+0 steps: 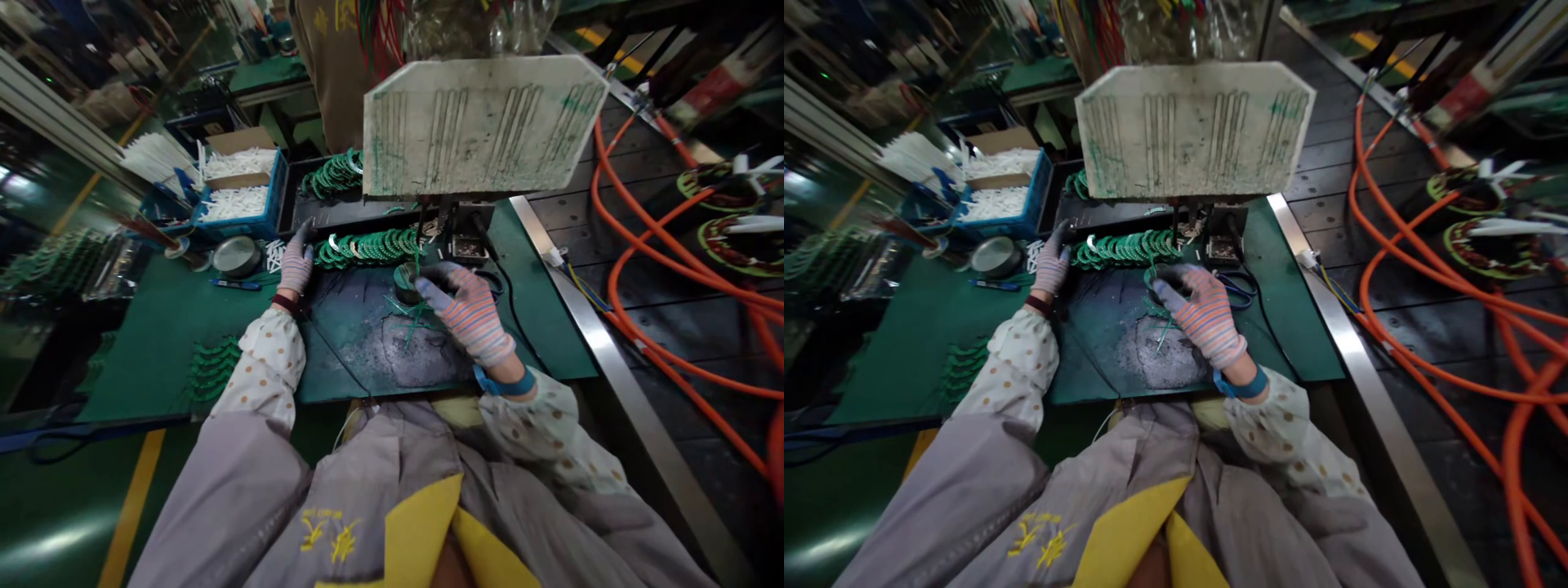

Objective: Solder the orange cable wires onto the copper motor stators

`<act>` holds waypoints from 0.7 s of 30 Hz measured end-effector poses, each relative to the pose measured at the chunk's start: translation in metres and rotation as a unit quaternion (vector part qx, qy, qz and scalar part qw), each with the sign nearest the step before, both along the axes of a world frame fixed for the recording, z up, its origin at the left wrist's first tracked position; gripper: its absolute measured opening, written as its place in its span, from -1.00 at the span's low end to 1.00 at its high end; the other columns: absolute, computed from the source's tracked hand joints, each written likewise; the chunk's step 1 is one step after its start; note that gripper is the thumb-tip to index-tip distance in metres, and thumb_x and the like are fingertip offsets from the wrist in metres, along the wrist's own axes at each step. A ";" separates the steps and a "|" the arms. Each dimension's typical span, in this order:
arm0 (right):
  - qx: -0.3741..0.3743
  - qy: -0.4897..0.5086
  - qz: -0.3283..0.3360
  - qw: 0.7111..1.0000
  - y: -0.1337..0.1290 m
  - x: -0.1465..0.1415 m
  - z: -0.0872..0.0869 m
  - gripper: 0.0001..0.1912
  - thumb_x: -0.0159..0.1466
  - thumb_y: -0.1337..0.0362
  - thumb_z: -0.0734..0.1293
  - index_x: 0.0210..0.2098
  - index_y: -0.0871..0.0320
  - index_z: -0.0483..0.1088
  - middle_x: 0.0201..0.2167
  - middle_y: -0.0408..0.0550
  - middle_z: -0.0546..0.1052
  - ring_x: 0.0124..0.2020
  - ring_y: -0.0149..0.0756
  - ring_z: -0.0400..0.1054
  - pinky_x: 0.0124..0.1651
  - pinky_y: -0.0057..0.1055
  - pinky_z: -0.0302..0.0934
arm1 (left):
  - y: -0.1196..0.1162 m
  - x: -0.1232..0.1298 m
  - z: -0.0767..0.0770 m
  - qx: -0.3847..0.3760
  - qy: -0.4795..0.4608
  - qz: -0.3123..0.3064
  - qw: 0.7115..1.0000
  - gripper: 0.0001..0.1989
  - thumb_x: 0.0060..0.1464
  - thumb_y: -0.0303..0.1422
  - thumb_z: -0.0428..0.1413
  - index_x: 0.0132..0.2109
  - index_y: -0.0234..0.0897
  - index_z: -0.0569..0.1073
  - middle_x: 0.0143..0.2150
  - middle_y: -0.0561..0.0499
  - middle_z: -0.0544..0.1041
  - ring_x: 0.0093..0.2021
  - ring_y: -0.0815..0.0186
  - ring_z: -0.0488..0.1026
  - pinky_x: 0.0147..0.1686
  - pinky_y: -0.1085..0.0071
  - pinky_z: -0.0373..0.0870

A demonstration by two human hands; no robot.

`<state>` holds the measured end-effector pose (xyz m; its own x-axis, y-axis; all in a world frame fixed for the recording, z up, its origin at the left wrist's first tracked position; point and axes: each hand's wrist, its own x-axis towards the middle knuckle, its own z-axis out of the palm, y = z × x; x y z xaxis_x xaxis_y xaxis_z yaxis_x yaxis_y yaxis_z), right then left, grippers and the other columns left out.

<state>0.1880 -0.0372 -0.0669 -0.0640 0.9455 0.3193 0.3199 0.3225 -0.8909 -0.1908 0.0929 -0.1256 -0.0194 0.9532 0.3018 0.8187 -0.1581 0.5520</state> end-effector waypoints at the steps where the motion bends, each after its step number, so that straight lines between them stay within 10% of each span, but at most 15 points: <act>1: 0.001 -0.025 0.007 1.000 -0.011 0.003 -0.003 -0.60 0.48 -0.12 0.39 -0.09 0.06 0.69 -0.10 0.03 0.78 -0.02 -0.04 0.67 0.25 -0.03 0.51 | 0.002 0.000 0.000 0.003 0.000 0.008 1.000 -0.23 0.37 -0.11 0.00 0.59 -0.38 0.29 0.57 -0.31 0.41 0.61 0.01 0.32 0.65 -0.04 0.17; 10: -0.022 -0.449 -0.001 0.893 -0.053 0.039 -0.044 -0.67 0.37 0.33 0.40 0.02 0.03 0.76 -0.05 0.17 0.74 -0.05 0.05 0.52 0.09 -0.08 0.33 | -0.009 -0.024 0.029 0.075 -0.060 0.077 0.992 -0.44 0.50 -0.05 0.00 0.46 -0.20 0.42 0.43 -0.21 0.56 0.45 0.01 0.50 0.53 -0.05 0.41; 21: 0.066 -0.364 -0.027 0.929 -0.069 0.055 -0.069 -0.55 0.55 0.17 0.23 0.19 0.08 0.70 0.02 0.16 0.73 0.06 0.08 0.52 0.18 -0.03 0.35 | -0.050 -0.023 0.023 -0.108 0.152 0.029 0.982 -0.28 0.30 -0.07 0.32 0.47 -0.33 0.52 0.38 -0.40 0.55 0.37 -0.34 0.50 0.42 -0.24 0.44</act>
